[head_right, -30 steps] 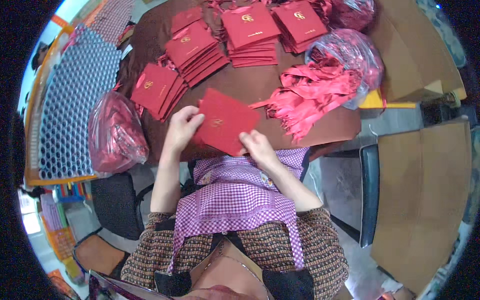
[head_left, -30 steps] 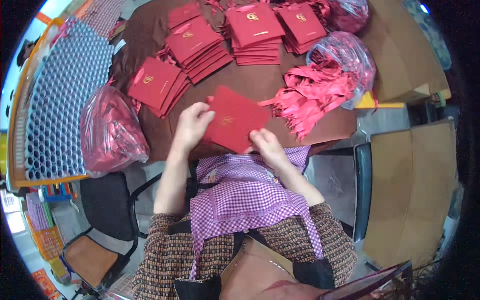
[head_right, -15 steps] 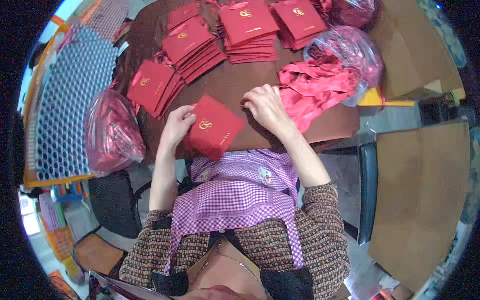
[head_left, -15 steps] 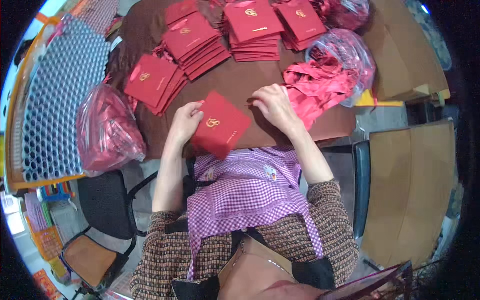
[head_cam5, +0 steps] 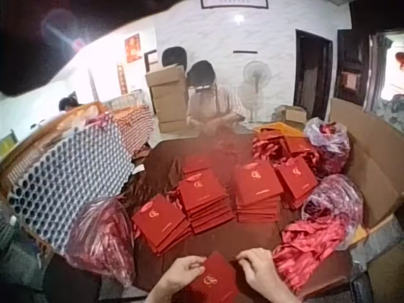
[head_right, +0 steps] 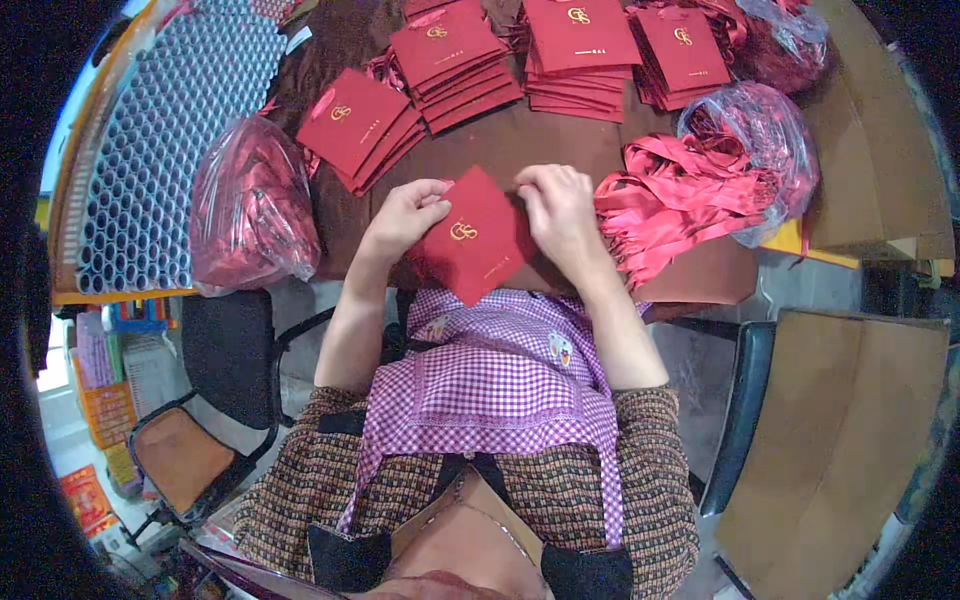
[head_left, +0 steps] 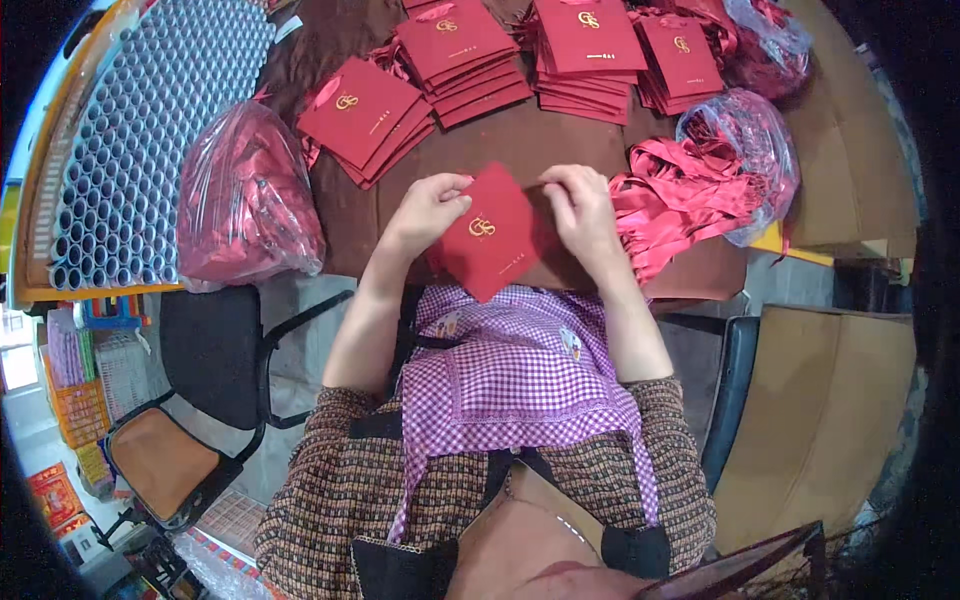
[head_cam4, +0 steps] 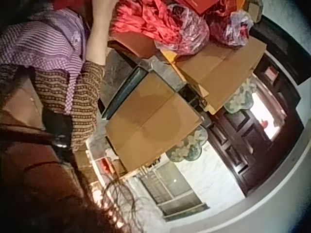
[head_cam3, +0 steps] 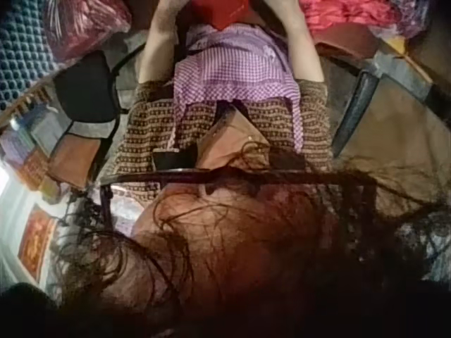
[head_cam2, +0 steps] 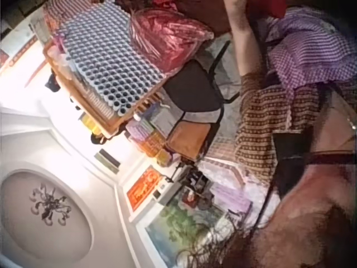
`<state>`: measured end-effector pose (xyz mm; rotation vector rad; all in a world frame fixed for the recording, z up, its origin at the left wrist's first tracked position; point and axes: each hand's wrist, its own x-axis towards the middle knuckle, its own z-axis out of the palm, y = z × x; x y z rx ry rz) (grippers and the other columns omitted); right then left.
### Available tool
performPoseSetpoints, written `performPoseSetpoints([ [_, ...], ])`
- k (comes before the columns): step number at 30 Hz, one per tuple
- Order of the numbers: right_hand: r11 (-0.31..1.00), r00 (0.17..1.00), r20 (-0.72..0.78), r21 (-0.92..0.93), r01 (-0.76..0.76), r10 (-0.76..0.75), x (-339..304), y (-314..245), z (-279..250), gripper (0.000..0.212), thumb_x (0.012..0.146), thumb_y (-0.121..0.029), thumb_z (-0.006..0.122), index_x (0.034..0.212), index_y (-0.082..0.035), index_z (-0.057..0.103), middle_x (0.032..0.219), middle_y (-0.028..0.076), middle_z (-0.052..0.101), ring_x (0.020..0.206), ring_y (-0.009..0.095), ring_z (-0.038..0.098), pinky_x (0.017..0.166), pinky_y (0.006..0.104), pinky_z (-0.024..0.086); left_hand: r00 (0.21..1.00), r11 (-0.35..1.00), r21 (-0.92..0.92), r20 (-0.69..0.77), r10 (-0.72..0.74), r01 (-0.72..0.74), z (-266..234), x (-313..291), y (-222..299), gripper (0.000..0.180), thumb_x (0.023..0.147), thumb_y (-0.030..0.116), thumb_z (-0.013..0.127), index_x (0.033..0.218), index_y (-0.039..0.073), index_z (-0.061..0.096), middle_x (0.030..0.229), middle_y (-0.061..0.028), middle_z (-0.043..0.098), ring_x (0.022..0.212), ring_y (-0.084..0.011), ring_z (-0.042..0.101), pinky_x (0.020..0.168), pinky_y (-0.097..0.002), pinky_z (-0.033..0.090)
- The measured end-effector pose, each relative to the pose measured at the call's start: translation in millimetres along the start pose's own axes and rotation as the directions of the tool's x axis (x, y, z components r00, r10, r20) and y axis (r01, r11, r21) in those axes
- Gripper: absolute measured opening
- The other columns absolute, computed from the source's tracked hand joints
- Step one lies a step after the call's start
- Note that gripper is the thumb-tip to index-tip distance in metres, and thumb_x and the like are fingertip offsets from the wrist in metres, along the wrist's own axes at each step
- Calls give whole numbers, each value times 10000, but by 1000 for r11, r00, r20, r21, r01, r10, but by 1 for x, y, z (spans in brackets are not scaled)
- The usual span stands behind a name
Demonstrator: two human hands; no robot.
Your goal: The person attaches ribbon handles to red pouches by threading ribbon strips through the slots and tying them by hand.
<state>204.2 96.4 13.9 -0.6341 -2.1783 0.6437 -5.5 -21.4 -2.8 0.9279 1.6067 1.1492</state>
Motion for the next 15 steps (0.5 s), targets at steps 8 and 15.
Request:
performPoseSetpoints([
  [8, 995, 999, 5, 95, -39, 39, -9, -18, 42, 127, 766, -56, 680, 878, -42, 622, 854, 93, 641, 871, 268, 586, 821, 369, 419, 993, 965, 238, -21, 115, -107, 8, 0, 1, 349, 824, 139, 685, 1119, -40, 633, 923, -109, 698, 856, -125, 633, 774, -283, 505],
  [15, 1000, 999, -35, -5, 26, -26, -13, -18, 47, 118, 763, -53, 683, 864, -48, 622, 821, 90, 636, 816, 274, 595, 789, 384, 416, 986, 962, 230, -39, 162, -149, 13, 1, -6, 346, 812, 152, 685, 1102, -31, 640, 920, -143, 697, 848, -156, 651, 760, -296, 509],
])
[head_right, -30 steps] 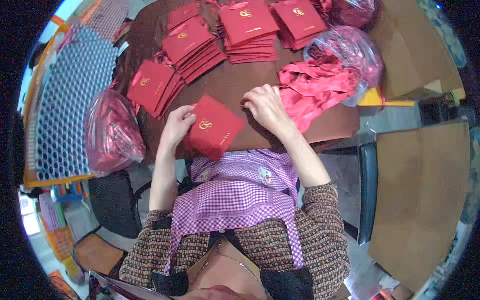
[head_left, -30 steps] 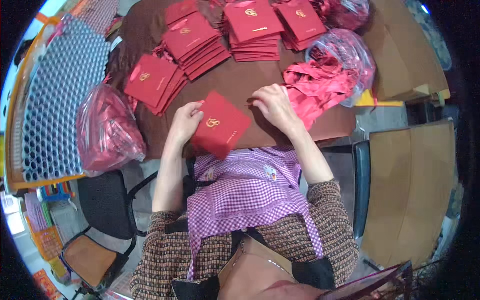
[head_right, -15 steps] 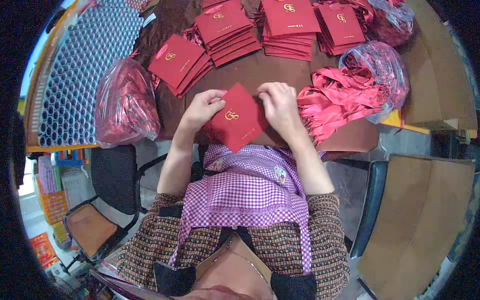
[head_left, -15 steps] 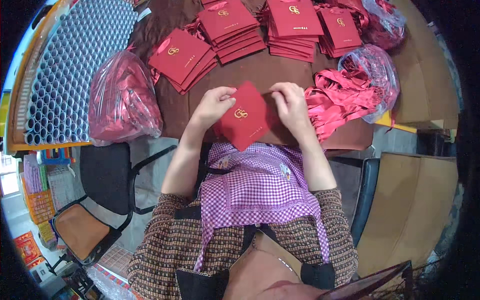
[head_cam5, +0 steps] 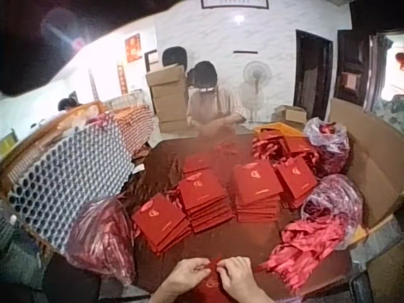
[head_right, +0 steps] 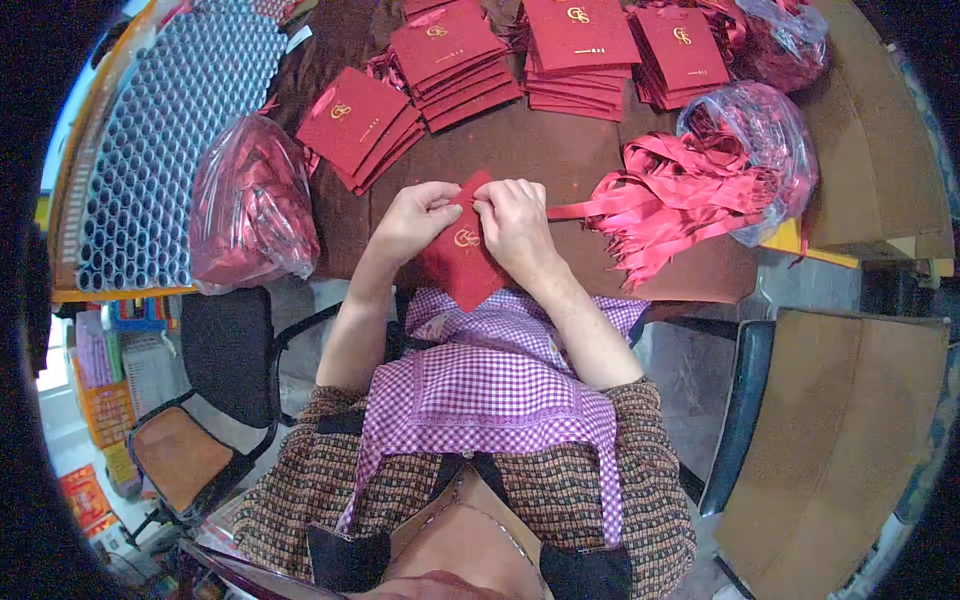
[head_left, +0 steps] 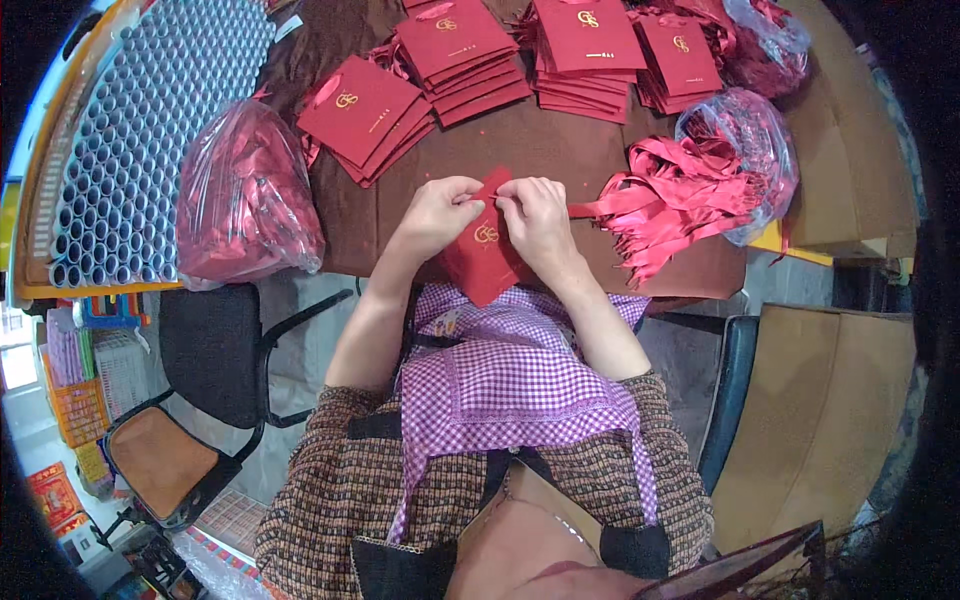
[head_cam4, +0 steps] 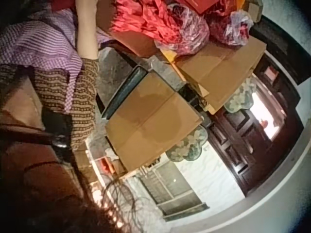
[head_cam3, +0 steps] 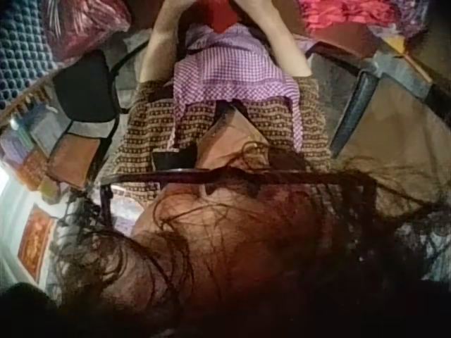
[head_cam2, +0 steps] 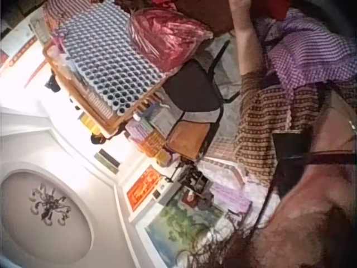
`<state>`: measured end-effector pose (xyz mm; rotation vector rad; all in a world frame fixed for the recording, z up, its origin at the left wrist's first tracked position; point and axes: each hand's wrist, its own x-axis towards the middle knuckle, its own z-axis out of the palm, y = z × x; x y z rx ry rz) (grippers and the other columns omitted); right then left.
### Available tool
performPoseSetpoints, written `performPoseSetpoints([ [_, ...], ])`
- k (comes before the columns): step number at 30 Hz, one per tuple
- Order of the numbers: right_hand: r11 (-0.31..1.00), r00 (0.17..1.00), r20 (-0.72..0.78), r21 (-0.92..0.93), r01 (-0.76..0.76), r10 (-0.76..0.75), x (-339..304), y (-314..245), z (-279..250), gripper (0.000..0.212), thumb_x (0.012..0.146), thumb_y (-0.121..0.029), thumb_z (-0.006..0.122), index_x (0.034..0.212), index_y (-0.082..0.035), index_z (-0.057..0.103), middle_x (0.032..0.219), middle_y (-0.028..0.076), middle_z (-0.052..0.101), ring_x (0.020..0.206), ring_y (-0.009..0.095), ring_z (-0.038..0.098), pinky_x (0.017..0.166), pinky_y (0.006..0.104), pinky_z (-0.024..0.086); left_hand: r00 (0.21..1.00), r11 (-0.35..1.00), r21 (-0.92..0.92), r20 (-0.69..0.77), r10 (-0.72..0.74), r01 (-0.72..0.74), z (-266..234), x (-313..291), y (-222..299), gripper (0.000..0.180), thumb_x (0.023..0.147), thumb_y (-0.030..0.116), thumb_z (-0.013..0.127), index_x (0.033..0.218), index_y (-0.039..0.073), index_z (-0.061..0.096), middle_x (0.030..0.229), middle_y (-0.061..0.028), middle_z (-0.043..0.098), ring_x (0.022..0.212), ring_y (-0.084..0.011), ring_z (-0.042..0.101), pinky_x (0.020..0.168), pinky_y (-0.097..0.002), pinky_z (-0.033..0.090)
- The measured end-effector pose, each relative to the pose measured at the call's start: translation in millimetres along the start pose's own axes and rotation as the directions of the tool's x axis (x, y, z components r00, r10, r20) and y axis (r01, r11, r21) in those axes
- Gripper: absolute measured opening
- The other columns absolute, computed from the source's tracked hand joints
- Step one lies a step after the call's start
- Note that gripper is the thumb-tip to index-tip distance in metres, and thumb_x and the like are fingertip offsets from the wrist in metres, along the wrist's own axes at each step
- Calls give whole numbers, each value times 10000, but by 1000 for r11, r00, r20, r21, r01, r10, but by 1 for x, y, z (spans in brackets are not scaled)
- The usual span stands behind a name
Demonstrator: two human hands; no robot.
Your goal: The person attaches ribbon handles to red pouches by threading ribbon strips through the slots and tying them by hand.
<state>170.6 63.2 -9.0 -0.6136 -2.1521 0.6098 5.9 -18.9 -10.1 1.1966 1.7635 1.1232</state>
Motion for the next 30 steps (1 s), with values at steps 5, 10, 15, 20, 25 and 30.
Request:
performPoseSetpoints([
  [5, 997, 999, 2, -67, 48, -48, 1, -6, -4, 106, 766, -53, 679, 855, -51, 622, 792, 85, 626, 786, 270, 590, 762, 391, 411, 1000, 999, 39, 7, -18, 18, 1, -2, 7, 318, 804, 137, 679, 1074, -29, 647, 892, -171, 696, 832, -195, 675, 749, -319, 521],
  [10, 996, 999, 38, -86, 34, -31, 0, -6, -6, 82, 773, -58, 669, 841, -50, 625, 784, 84, 626, 790, 267, 588, 760, 387, 409, 999, 990, 135, -14, 50, -47, 3, -8, 23, 307, 820, 107, 669, 1087, -42, 640, 923, -161, 695, 842, -173, 664, 757, -301, 520],
  [15, 991, 980, 148, 2, -137, 136, 4, -7, -10, 62, 788, -73, 622, 817, -31, 586, 774, 144, 639, 790, 326, 614, 755, 445, 427, 976, 947, 255, -47, 215, -196, 11, -14, 26, 285, 827, 85, 647, 1084, -37, 645, 945, -170, 703, 846, -212, 682, 780, -313, 521],
  [20, 971, 969, 125, 79, -225, 214, 5, -13, -13, 68, 783, -56, 618, 789, -5, 574, 753, 176, 634, 757, 362, 627, 720, 461, 461, 926, 845, 424, -36, 376, -327, 17, -20, 37, 272, 772, 55, 605, 1032, -6, 661, 847, -221, 653, 774, -372, 626, 712, -432, 484],
  [25, 928, 934, 170, 156, -339, 313, 8, -20, -21, 64, 796, -22, 597, 802, 28, 559, 752, 214, 631, 719, 396, 631, 643, 461, 494, 849, 792, 376, -27, 528, -481, 24, -24, 32, 276, 770, 18, 581, 1037, -21, 639, 815, -198, 649, 733, -361, 616, 658, -408, 430],
  [30, 948, 946, 189, 132, -291, 264, 10, -22, -31, 188, 800, -37, 603, 975, -6, 539, 818, 192, 650, 784, 385, 629, 706, 461, 472, 921, 857, 356, 25, 390, -372, 20, -28, 50, 277, 794, 25, 580, 1061, -19, 638, 866, -220, 652, 808, -369, 636, 727, -406, 471],
])
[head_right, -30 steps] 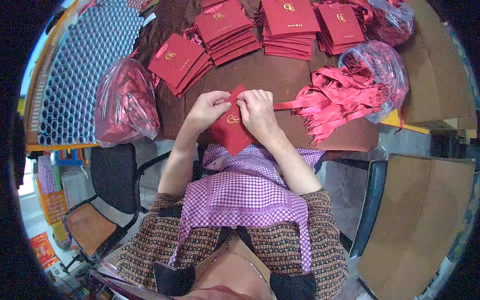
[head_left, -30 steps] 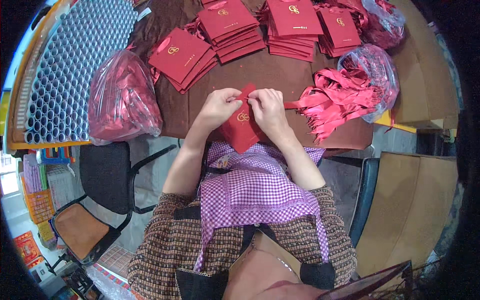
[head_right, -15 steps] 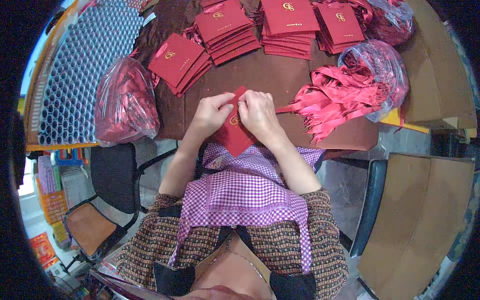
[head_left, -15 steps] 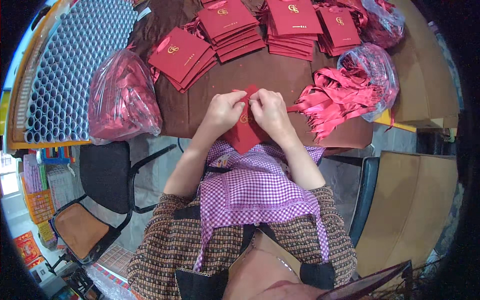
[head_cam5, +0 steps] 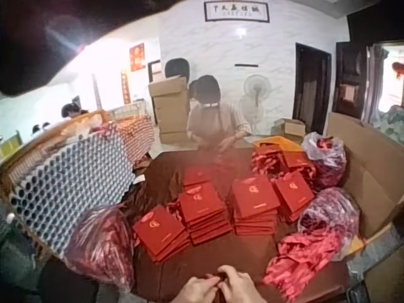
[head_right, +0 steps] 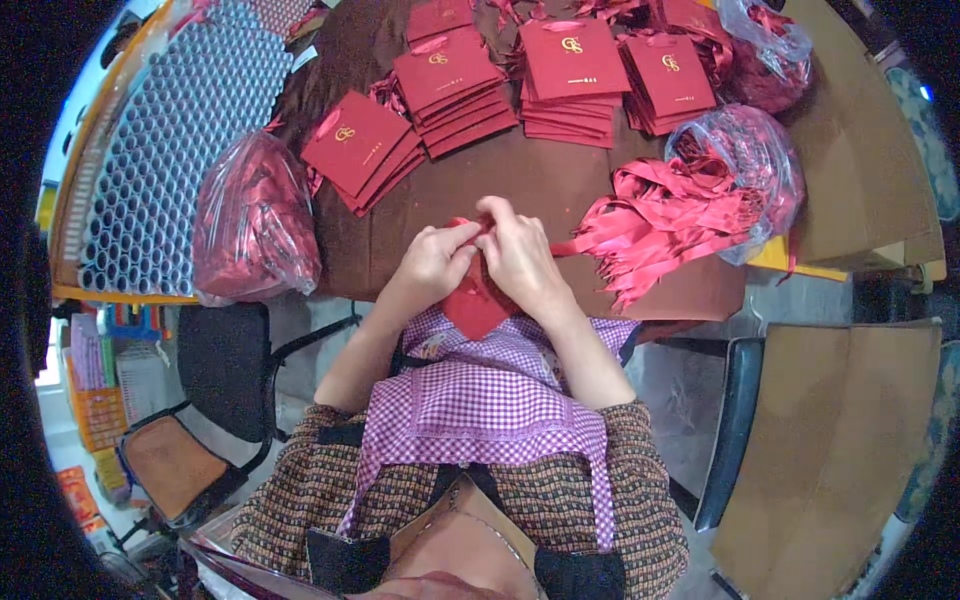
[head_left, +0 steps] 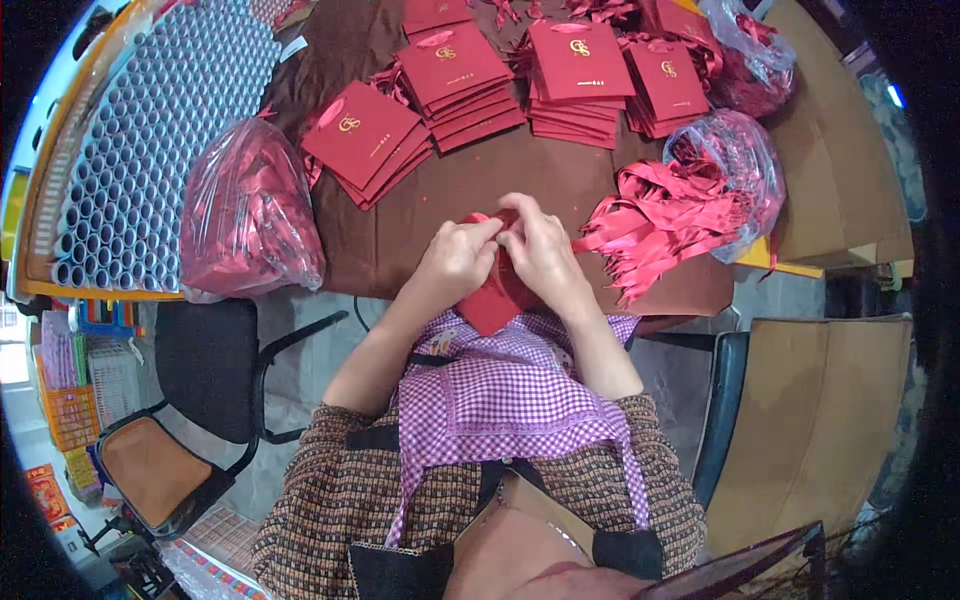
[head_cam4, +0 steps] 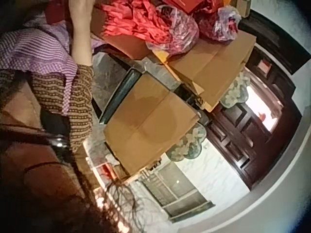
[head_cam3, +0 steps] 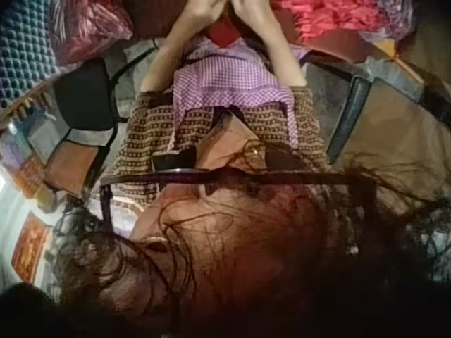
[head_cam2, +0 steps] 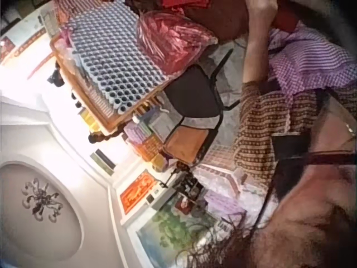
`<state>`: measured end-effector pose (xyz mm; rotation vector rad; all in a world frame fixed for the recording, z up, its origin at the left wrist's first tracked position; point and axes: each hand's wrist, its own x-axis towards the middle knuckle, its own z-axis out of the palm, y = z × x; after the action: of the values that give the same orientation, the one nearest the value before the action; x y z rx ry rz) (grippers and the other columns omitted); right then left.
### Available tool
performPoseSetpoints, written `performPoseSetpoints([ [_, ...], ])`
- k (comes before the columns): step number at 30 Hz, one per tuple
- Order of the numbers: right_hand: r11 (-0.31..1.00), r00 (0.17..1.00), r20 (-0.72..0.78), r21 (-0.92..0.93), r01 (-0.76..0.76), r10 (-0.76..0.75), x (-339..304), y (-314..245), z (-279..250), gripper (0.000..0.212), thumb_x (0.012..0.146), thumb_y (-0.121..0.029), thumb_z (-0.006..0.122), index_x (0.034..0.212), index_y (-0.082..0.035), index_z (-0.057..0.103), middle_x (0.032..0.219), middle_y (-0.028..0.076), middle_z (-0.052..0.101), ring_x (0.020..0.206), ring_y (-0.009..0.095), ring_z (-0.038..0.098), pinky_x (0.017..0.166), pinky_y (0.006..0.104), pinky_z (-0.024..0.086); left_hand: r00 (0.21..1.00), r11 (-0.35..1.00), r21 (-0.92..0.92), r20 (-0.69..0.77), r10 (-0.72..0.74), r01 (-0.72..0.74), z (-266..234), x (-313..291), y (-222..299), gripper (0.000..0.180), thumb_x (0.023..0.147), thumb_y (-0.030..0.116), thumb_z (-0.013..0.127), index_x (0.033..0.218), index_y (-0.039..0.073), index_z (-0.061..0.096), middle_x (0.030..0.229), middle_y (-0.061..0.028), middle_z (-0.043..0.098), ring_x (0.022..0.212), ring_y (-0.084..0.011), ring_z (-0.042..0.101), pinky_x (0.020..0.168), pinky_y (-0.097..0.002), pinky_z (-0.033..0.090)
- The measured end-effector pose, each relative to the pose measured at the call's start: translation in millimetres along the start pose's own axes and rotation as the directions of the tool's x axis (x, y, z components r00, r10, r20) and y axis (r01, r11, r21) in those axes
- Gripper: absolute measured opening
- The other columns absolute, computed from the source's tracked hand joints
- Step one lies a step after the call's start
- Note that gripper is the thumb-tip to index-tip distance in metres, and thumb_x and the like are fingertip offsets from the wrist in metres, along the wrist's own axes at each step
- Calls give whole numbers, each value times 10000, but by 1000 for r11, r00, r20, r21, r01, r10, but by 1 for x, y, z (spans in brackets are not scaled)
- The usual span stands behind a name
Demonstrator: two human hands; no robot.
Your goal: The person attaches ribbon handles to red pouches by threading ribbon strips through the slots and tying them by hand.
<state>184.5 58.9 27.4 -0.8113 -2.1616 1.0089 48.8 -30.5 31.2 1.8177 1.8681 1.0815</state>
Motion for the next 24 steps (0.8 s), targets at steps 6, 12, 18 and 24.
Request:
performPoseSetpoints([
  [6, 953, 969, 161, -211, 219, -188, -5, -10, -18, 186, 801, -84, 632, 972, -50, 567, 826, 144, 640, 833, 325, 607, 783, 429, 405, 980, 918, -349, 119, -156, 189, -5, 4, -15, 204, 876, 111, 539, 1011, -3, 640, 914, -214, 667, 871, -322, 670, 775, -386, 505],
  [12, 940, 955, 180, -207, 270, -235, -6, -6, -18, 197, 779, -83, 665, 955, -54, 582, 823, 106, 638, 802, 276, 601, 801, 393, 400, 943, 815, -490, 267, -198, 310, 0, 10, -32, 209, 895, 124, 546, 993, -40, 631, 819, -164, 656, 799, -160, 635, 734, -324, 501],
  [18, 916, 933, 276, -262, 304, -231, 2, -12, -33, 150, 802, -118, 653, 936, -77, 600, 771, 110, 649, 744, 293, 628, 759, 400, 431, 940, 938, -245, 297, -169, 246, -3, 13, -27, 178, 886, 102, 555, 990, -18, 636, 776, -172, 653, 682, -180, 637, 638, -345, 500],
  [24, 978, 910, 411, -159, 133, -56, 22, 2, -38, 121, 890, -179, 544, 943, -94, 612, 757, 190, 645, 736, 367, 636, 692, 468, 476, 945, 941, -223, 261, -195, 256, -6, 12, -21, 165, 871, 91, 562, 966, -18, 642, 805, -183, 663, 731, -233, 667, 668, -353, 505],
])
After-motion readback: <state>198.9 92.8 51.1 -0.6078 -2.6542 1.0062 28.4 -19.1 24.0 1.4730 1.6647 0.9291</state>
